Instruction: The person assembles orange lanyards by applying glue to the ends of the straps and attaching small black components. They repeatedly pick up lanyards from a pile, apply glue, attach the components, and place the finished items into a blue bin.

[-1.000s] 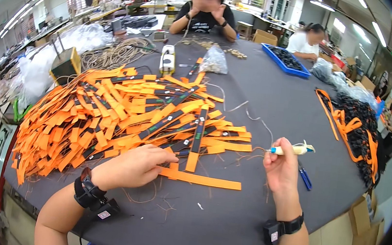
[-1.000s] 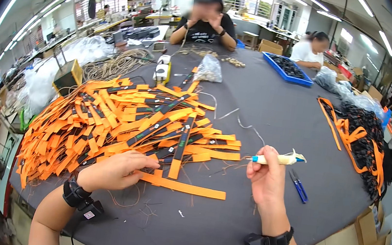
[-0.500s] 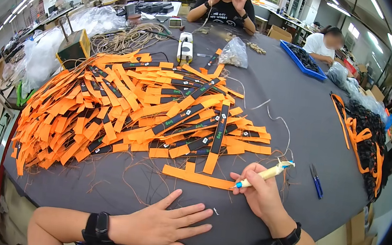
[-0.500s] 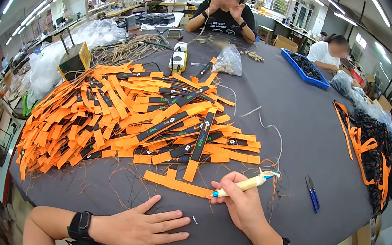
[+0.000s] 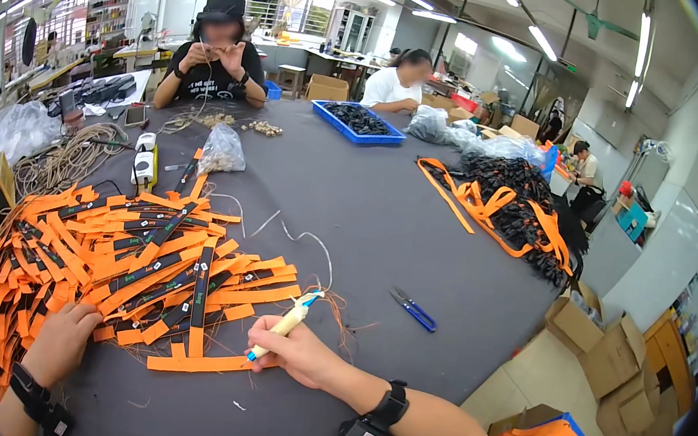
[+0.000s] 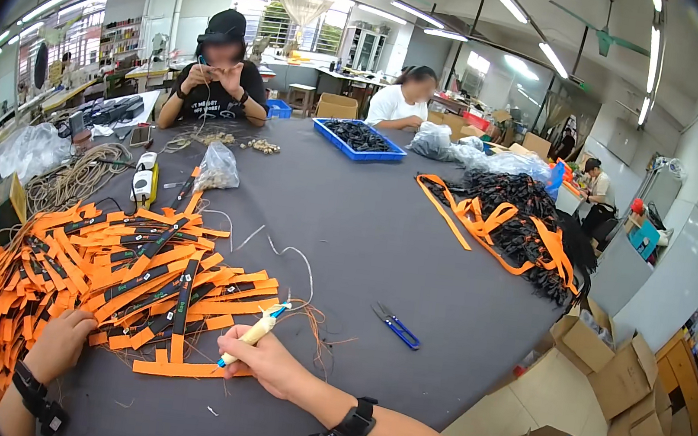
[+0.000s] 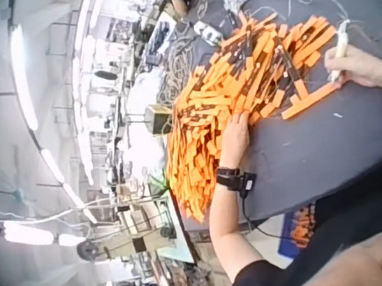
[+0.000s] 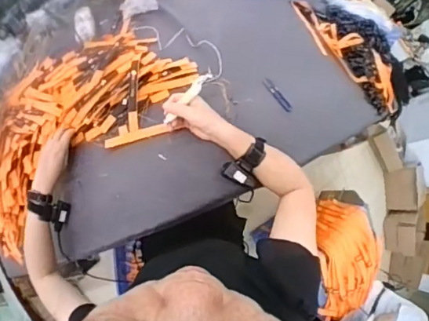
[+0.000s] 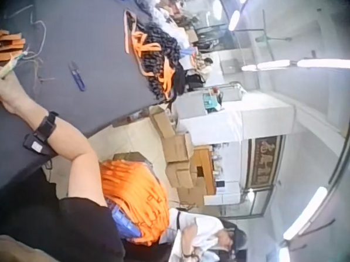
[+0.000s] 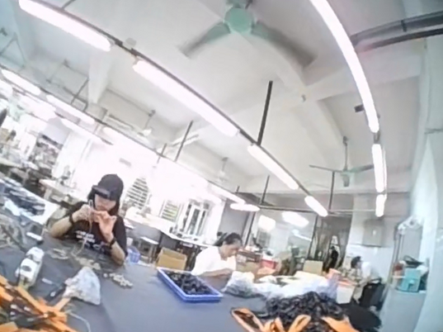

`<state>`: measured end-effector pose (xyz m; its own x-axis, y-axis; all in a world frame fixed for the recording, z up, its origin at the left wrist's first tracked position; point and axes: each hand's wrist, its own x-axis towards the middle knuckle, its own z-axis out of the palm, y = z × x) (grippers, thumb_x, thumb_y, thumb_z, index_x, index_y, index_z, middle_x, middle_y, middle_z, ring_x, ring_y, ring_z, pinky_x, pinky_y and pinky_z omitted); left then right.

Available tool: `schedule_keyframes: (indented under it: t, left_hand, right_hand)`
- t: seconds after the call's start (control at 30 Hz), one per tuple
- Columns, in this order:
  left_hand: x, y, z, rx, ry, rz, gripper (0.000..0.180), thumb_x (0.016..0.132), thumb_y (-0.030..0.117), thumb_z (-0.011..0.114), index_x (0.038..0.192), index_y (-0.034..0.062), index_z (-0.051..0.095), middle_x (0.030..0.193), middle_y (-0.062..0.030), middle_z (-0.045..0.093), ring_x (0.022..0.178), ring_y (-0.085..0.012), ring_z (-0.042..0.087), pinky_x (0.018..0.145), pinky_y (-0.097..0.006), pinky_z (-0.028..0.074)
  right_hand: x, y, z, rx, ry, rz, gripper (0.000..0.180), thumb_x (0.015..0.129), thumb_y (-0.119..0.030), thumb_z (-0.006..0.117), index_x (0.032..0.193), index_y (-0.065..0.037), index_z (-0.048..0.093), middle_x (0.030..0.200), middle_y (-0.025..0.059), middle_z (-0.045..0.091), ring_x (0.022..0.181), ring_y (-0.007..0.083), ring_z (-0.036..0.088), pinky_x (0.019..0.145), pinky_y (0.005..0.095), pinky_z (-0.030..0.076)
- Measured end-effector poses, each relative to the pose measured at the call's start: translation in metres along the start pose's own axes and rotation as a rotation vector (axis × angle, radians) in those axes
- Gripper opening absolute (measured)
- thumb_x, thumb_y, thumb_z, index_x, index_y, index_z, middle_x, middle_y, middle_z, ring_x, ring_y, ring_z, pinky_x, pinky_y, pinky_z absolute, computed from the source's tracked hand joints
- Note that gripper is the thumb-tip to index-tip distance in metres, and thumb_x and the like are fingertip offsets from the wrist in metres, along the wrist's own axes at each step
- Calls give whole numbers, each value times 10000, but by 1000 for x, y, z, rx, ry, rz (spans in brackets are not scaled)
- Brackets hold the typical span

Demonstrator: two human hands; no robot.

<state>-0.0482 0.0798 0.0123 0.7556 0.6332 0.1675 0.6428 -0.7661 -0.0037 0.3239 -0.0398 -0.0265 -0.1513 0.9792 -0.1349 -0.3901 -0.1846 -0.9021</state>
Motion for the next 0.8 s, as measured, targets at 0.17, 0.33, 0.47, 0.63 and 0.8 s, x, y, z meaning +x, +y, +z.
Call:
schedule_keyframes:
  t: [0.17,0.33,0.47,0.63,0.8]
  left_hand:
    - [9,70,-10,26,220,11,260,775,90,699,1012,2,638,1075,-154,612,958,-323,591,817,-409,490]
    - [14,128,-8,-162,8,107,470,742,284,809,1090,35,614,985,-105,566,960,-292,542,814,-391,444]
    - [4,120,7,-299,-93,131,394,771,292,805,1040,54,644,925,-71,563,932,-269,545,813,-385,428]
    - [-5,132,-6,-613,4,96,215,811,135,736,949,37,604,862,-114,559,842,-312,558,749,-398,443]
    - [-4,118,8,-594,-54,28,292,831,237,752,1077,108,663,937,-49,546,942,-251,508,833,-375,360]
  right_hand:
    - [4,0,-3,-59,-80,40,239,946,-280,671,935,-61,578,844,22,591,668,105,607,640,256,534]
    - [2,-2,-9,-82,-106,62,238,944,-283,673,944,-64,582,857,17,594,678,99,605,649,265,548]
    - [-1,-8,-7,-130,-121,76,235,944,-285,675,933,-66,590,862,12,599,690,93,607,647,254,549]
    - [-7,-20,1,-227,-38,27,189,954,-229,659,923,-51,603,880,28,622,721,101,628,642,246,556]
    - [-21,-45,30,-245,153,-283,128,969,-140,616,932,-18,601,852,62,638,739,136,656,660,270,569]
